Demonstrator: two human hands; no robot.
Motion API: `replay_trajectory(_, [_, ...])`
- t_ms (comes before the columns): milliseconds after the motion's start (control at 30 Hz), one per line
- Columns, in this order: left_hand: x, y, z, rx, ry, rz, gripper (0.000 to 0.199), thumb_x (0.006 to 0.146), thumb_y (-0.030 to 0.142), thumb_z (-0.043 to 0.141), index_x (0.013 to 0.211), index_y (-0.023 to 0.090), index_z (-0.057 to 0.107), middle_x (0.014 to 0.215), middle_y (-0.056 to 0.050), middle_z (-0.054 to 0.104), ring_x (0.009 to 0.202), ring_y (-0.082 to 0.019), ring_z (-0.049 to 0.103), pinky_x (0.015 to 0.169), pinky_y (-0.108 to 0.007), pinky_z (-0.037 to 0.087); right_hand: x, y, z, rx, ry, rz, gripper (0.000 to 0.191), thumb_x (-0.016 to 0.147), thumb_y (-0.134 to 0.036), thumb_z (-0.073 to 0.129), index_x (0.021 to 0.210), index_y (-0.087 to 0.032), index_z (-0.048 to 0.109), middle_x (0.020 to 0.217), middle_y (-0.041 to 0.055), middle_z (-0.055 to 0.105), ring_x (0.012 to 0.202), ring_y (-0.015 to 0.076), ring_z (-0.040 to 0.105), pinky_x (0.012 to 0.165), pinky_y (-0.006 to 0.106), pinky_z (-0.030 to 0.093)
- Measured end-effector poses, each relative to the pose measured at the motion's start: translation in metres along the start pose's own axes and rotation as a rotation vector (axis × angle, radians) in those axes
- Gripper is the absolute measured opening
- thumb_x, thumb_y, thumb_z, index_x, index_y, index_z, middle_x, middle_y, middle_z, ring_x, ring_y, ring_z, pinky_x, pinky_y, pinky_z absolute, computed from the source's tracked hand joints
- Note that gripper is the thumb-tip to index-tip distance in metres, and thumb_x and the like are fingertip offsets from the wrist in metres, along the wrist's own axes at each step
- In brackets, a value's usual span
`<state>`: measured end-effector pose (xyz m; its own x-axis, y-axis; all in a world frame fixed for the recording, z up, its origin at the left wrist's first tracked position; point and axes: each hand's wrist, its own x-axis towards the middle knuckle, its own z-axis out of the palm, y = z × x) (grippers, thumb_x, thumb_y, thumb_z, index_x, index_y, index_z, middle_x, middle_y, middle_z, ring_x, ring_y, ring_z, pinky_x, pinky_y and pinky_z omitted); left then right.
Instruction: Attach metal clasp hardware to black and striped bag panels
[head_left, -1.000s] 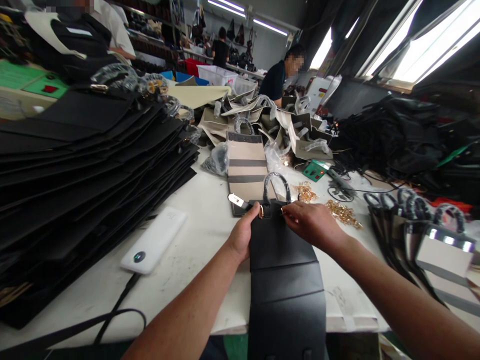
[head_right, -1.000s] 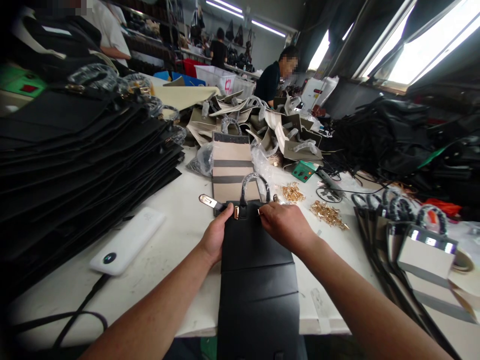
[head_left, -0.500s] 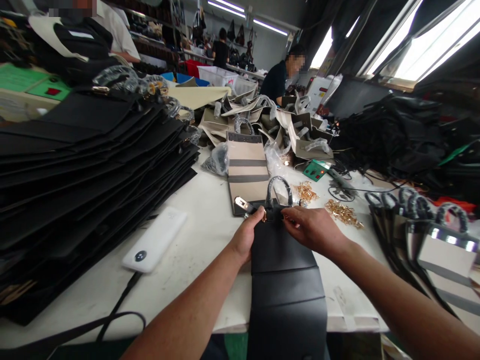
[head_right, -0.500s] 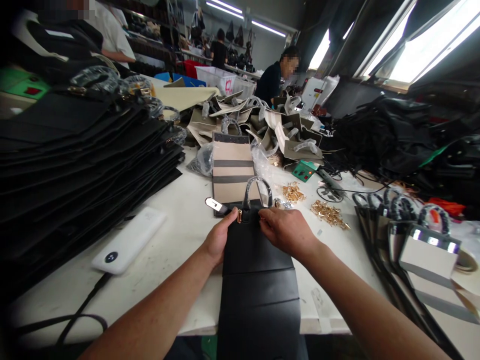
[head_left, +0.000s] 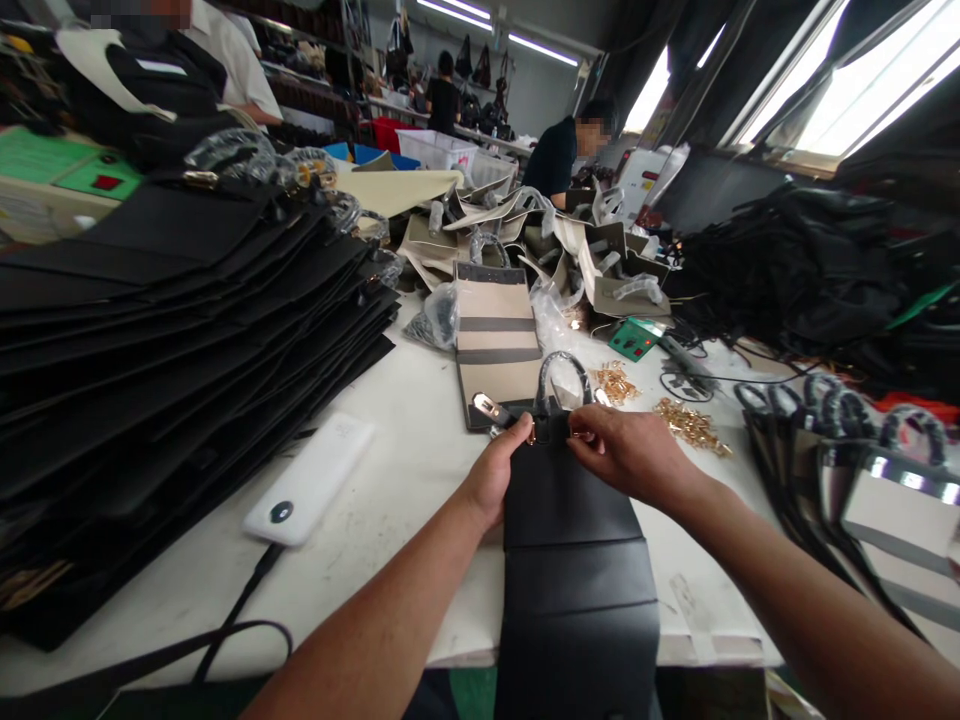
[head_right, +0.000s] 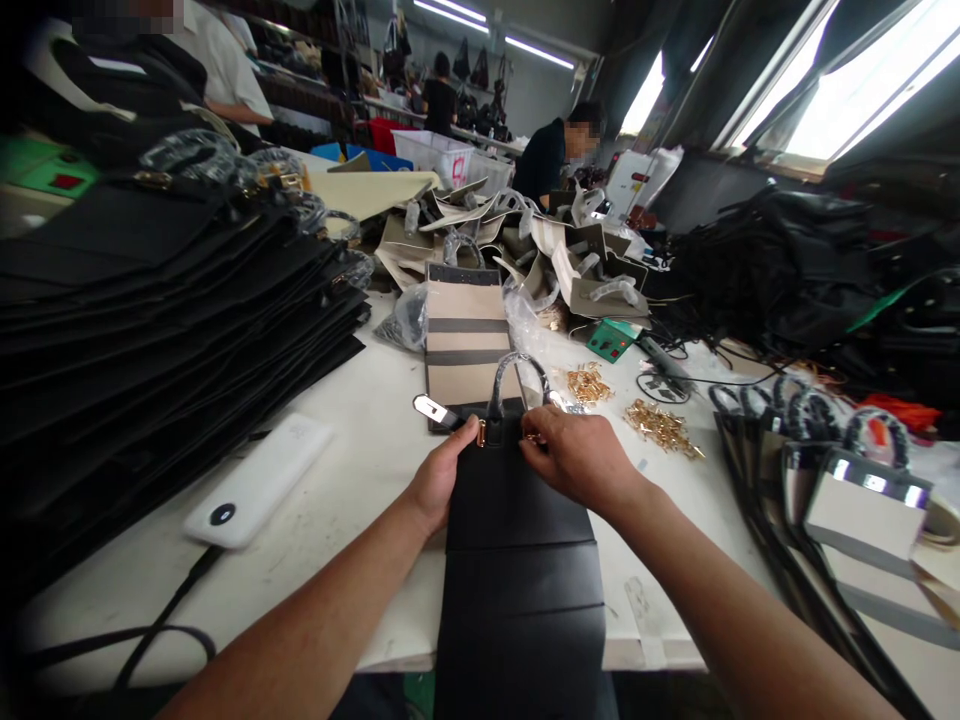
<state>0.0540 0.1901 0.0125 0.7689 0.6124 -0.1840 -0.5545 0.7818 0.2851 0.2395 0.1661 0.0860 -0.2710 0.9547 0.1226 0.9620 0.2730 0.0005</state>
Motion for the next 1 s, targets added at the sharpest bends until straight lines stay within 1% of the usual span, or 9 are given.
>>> replay_trajectory(100, [0.000,-0.001,-0.003,-0.005,-0.010,-0.011,0.047,0.094,0.048,0.060,0.118,0.010,0.072,0.098,-0.015,0.079,0.098,-0.033,0.075,0.098,-0.046,0.055,0.004,0.002,0.000,-0.026,-0.006,-0.084,0.005,0.087,-0.024,0.061,0.092,-0.024,0.061,0.084,-0.0008,0.069,0.069,0.0164,0.064,0.059,0.028,0.034])
replay_trajectory(200, [-0.001,-0.001,-0.005,-0.009,-0.007,-0.019,0.046,0.095,0.048,0.059,0.117,0.010,0.073,0.096,-0.015,0.079,0.097,-0.033,0.076,0.097,-0.046,0.056,0.005,0.005,-0.001,0.090,-0.037,-0.163,0.004,0.090,-0.021,0.057,0.093,-0.023,0.059,0.085,-0.0001,0.065,0.070,0.0152,0.061,0.063,0.026,0.038])
replay_trajectory(300, [-0.001,0.000,-0.005,-0.007,-0.015,-0.029,0.047,0.093,0.050,0.061,0.116,0.011,0.073,0.096,-0.015,0.079,0.096,-0.033,0.076,0.096,-0.046,0.056,0.002,0.008,-0.004,0.211,-0.079,-0.192,0.003,0.096,-0.022,0.054,0.096,-0.023,0.058,0.087,0.0014,0.063,0.074,0.0156,0.060,0.066,0.026,0.042])
replay_trajectory(400, [-0.001,0.000,-0.005,-0.008,-0.032,-0.047,0.049,0.092,0.052,0.062,0.115,0.010,0.074,0.096,-0.016,0.079,0.096,-0.033,0.076,0.096,-0.045,0.056,-0.001,0.008,-0.006,0.241,-0.109,-0.194,0.004,0.098,-0.023,0.053,0.099,-0.023,0.057,0.090,0.0026,0.064,0.078,0.0170,0.060,0.068,0.027,0.043])
replay_trajectory(533, [0.000,-0.001,-0.005,0.017,-0.017,-0.034,0.046,0.092,0.049,0.063,0.115,0.011,0.074,0.096,-0.015,0.079,0.096,-0.033,0.076,0.096,-0.044,0.056,-0.001,0.006,0.001,0.279,-0.116,-0.125,0.004,0.096,-0.021,0.057,0.096,-0.023,0.060,0.090,0.0016,0.065,0.079,0.0176,0.061,0.069,0.028,0.043])
replay_trajectory(700, [0.000,-0.003,-0.006,0.044,0.030,0.025,0.044,0.092,0.047,0.065,0.117,0.012,0.073,0.097,-0.014,0.079,0.098,-0.032,0.075,0.098,-0.044,0.055,0.000,0.000,0.015,0.434,0.038,0.103,0.004,0.089,-0.024,0.068,0.092,-0.025,0.068,0.082,-0.0017,0.068,0.075,0.0176,0.063,0.068,0.029,0.046])
replay_trajectory(767, [0.001,-0.003,-0.007,0.036,0.018,0.012,0.046,0.092,0.049,0.065,0.118,0.012,0.073,0.098,-0.014,0.079,0.099,-0.033,0.075,0.099,-0.045,0.054,-0.003,-0.001,0.017,0.484,0.075,0.146,0.004,0.088,-0.025,0.069,0.092,-0.026,0.069,0.080,-0.0020,0.069,0.073,0.0176,0.064,0.067,0.029,0.047])
replay_trajectory(933, [0.004,-0.004,-0.010,0.024,-0.012,-0.074,0.049,0.091,0.053,0.064,0.116,0.012,0.074,0.099,-0.014,0.079,0.103,-0.033,0.074,0.100,-0.045,0.053,-0.014,0.003,0.017,0.564,0.094,0.099,0.010,0.093,-0.026,0.064,0.095,-0.026,0.073,0.091,0.0024,0.073,0.085,0.0206,0.069,0.076,0.032,0.053])
replay_trajectory(1000, [0.005,-0.005,-0.011,0.030,-0.015,-0.101,0.050,0.090,0.054,0.064,0.116,0.012,0.074,0.100,-0.015,0.079,0.104,-0.033,0.074,0.100,-0.045,0.053,-0.015,0.005,0.019,0.547,0.111,0.075,0.012,0.094,-0.026,0.062,0.095,-0.025,0.074,0.091,0.0031,0.073,0.085,0.0206,0.068,0.076,0.032,0.053])
